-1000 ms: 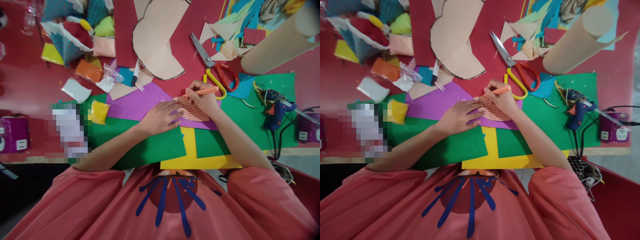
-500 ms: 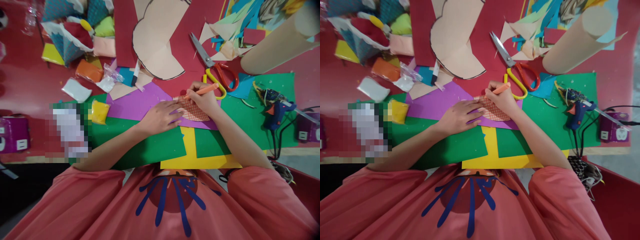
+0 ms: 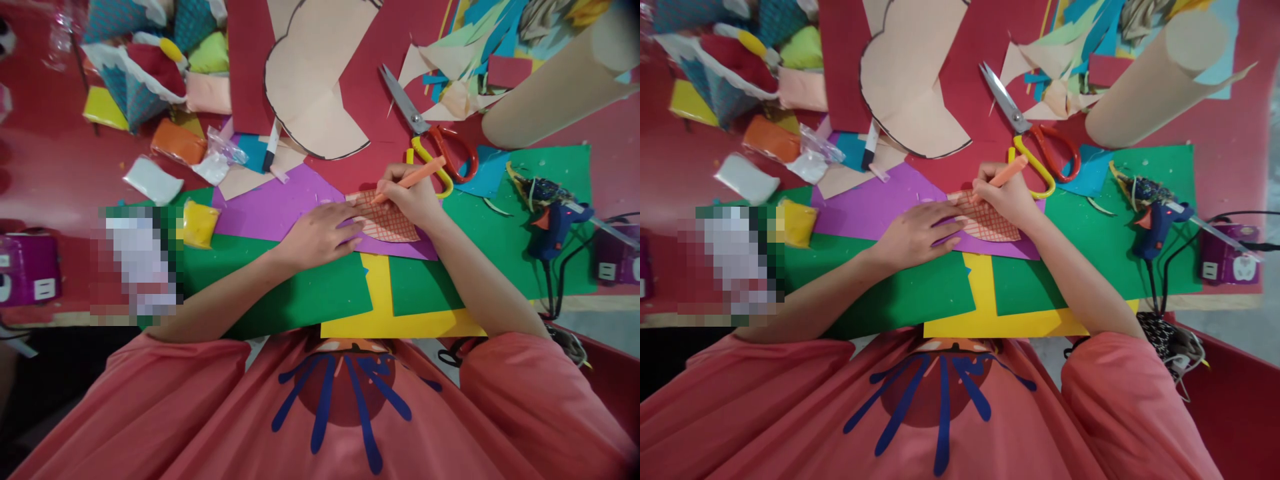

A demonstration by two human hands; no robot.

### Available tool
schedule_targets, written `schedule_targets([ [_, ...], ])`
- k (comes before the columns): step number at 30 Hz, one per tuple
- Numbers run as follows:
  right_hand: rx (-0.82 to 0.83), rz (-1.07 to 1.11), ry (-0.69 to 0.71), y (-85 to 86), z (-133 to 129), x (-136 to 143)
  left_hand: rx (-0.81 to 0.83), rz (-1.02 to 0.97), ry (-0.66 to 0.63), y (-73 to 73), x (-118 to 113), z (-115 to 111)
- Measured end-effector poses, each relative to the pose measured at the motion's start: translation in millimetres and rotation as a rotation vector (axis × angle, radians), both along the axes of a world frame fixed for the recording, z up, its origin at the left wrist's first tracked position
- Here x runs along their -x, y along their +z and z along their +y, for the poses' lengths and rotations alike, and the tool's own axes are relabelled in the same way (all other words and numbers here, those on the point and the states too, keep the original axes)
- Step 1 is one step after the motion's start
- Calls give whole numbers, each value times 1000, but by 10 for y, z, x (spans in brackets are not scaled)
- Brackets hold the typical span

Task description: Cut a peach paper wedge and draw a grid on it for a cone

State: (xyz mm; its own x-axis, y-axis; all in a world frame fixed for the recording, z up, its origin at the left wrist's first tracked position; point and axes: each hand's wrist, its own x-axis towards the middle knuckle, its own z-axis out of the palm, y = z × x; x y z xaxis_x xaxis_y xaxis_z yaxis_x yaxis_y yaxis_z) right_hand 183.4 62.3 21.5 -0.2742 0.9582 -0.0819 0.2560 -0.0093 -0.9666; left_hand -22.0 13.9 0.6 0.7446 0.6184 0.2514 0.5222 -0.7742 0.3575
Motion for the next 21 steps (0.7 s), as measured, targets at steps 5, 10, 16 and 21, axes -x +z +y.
schedule_targets([
  [5, -88, 101, -146, 51, -27, -30, 15, -3, 47, -2, 22, 15],
  [10, -73, 2, -23, -3, -34, -6, -7, 14, 84, 1, 28, 32],
  [16, -49, -119, -12, -40, -35, 30, 35, 14, 82, 17, 19, 31],
  [21, -76, -133, 4, -63, -24, 29, 23, 6, 81, 14, 22, 28],
])
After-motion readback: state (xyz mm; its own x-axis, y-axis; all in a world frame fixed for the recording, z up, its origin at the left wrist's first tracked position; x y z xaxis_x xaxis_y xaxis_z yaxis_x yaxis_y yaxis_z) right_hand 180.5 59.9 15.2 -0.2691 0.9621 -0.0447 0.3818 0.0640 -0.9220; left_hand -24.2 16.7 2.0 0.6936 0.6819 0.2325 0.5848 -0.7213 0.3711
